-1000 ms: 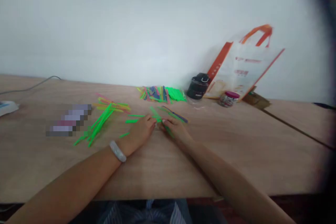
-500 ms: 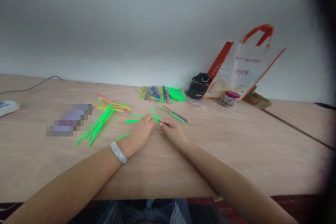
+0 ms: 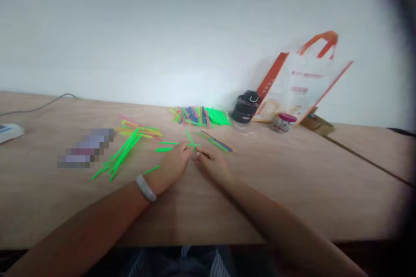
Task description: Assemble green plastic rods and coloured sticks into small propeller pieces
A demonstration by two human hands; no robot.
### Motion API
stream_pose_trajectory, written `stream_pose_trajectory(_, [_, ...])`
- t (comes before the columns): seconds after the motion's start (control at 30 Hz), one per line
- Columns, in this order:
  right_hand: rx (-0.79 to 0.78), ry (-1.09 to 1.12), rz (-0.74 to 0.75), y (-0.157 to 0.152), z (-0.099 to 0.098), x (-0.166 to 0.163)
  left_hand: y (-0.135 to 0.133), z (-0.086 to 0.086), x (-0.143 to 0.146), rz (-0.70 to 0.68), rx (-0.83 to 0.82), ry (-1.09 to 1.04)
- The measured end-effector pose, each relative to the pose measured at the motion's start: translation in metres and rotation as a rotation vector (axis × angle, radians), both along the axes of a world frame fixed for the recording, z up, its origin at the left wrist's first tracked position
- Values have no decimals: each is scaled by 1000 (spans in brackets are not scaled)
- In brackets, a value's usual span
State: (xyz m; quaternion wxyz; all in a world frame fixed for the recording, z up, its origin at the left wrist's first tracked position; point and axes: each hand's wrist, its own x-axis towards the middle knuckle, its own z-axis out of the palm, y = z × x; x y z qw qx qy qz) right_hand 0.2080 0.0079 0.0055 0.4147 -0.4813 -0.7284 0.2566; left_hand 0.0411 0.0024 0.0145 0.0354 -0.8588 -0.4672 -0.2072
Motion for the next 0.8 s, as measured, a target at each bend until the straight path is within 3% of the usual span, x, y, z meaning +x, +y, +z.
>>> stream_pose_trajectory(0.13, [42,9,56,-2,3,-2,-3,5,-1,33,8,41])
stream_pose_trajectory(0.23, [34,26,28,-2,2,-3,-4,22,-13,103,90,71])
stream_pose_trajectory(0.37, [9,45,-8,1,0,-2,6,49,-50,341,191,-6])
stream_pose_trajectory(0.43, [13,32,-21,2,0,-1,13,56,-73,476,159,-38])
stream_pose_trajectory(0.6, [25,-8,-24,4,5,1,27,53,-112,693,-42,17])
stream_pose_trajectory(0.8, [69,-54,-84,11,4,8,30,50,-121,713,-174,65])
